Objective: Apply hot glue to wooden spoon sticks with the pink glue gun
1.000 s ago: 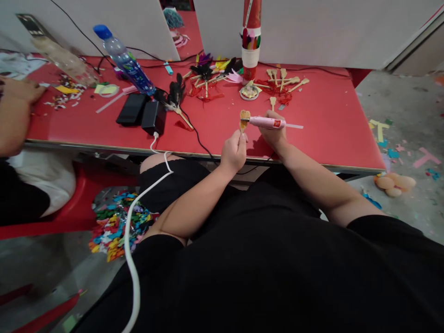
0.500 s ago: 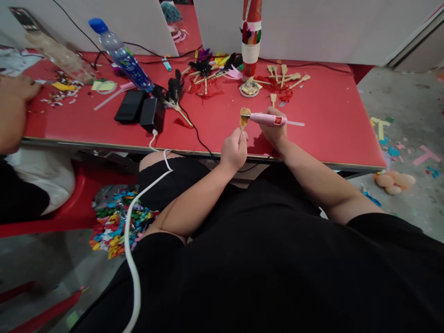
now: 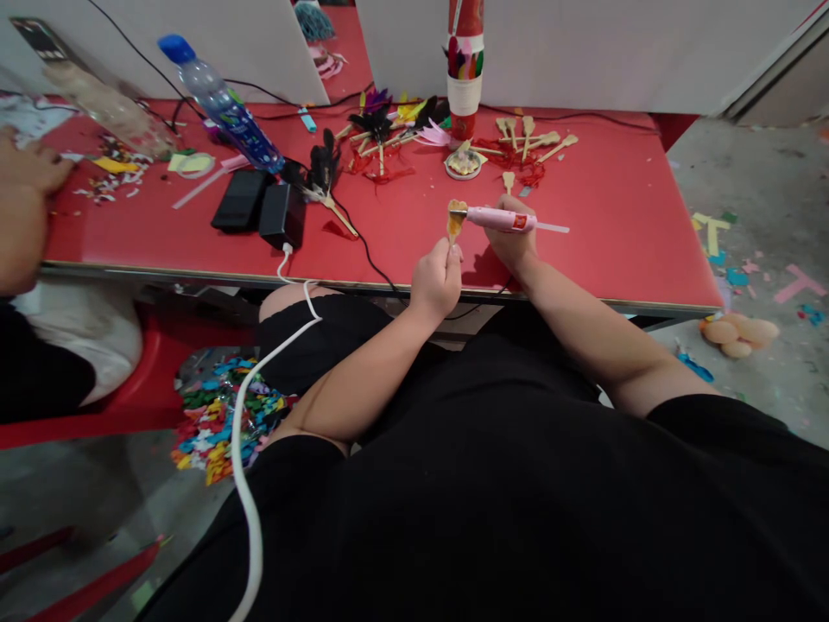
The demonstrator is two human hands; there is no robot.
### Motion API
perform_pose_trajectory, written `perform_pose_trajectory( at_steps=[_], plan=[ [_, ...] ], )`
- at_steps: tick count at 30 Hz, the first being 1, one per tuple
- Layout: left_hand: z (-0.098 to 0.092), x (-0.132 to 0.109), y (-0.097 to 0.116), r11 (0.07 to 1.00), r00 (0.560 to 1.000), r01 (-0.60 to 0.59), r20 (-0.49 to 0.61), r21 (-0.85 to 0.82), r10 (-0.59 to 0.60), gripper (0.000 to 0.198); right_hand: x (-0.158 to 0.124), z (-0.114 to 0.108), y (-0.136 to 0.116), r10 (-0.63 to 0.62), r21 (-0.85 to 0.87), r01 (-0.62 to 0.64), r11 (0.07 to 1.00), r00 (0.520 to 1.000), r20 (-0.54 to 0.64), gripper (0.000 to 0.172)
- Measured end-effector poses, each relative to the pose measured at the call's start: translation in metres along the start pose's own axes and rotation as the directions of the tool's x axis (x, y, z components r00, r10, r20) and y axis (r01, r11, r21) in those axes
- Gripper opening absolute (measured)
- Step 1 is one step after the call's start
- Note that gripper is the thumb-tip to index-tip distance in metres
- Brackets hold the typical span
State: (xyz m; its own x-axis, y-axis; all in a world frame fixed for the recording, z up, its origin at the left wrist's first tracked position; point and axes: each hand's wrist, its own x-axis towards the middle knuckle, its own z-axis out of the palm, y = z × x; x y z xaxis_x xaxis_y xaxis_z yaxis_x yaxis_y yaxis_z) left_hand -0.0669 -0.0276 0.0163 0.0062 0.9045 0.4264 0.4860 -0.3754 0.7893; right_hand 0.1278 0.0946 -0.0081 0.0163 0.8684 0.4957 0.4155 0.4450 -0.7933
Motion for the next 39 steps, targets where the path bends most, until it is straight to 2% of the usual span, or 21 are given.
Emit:
perform_pose_trajectory(
  at_steps=[6,14,21,26,30,39],
  plan=[
    [0.002,0.001,-0.002,1.000,1.000,0.009,0.007,-0.026,-0.009,0.041,0.002,0.002,0.003,0.013,-0.033,-0.013,0.999,1.000,-0.008,0.059],
    [0.006,0.005,-0.004,0.989,0.998,0.023,0.060,-0.147,-0.014,0.044,0.000,-0.006,-0.001,-0.006,0.046,0.005,0.999,1.000,0.012,0.061],
    [0.009,0.004,-0.004,0.982,0.999,0.032,0.038,-0.184,-0.025,0.048,-0.007,-0.010,0.000,-0.004,0.040,0.002,0.999,0.999,0.043,0.063],
    [0.003,0.002,0.003,0.990,0.999,0.022,0.044,-0.141,-0.016,0.045,-0.007,-0.006,0.001,-0.061,0.063,0.060,0.996,0.998,0.009,0.064],
    [-0.002,0.002,0.008,1.000,0.999,0.009,0.032,-0.030,-0.008,0.039,-0.007,-0.002,0.004,-0.048,0.083,0.051,0.995,0.998,-0.028,0.061],
    [-0.006,0.003,0.005,0.990,0.999,0.001,0.041,0.141,-0.006,0.033,-0.006,0.003,0.007,-0.085,0.043,0.087,0.995,0.995,-0.046,0.070]
  ],
)
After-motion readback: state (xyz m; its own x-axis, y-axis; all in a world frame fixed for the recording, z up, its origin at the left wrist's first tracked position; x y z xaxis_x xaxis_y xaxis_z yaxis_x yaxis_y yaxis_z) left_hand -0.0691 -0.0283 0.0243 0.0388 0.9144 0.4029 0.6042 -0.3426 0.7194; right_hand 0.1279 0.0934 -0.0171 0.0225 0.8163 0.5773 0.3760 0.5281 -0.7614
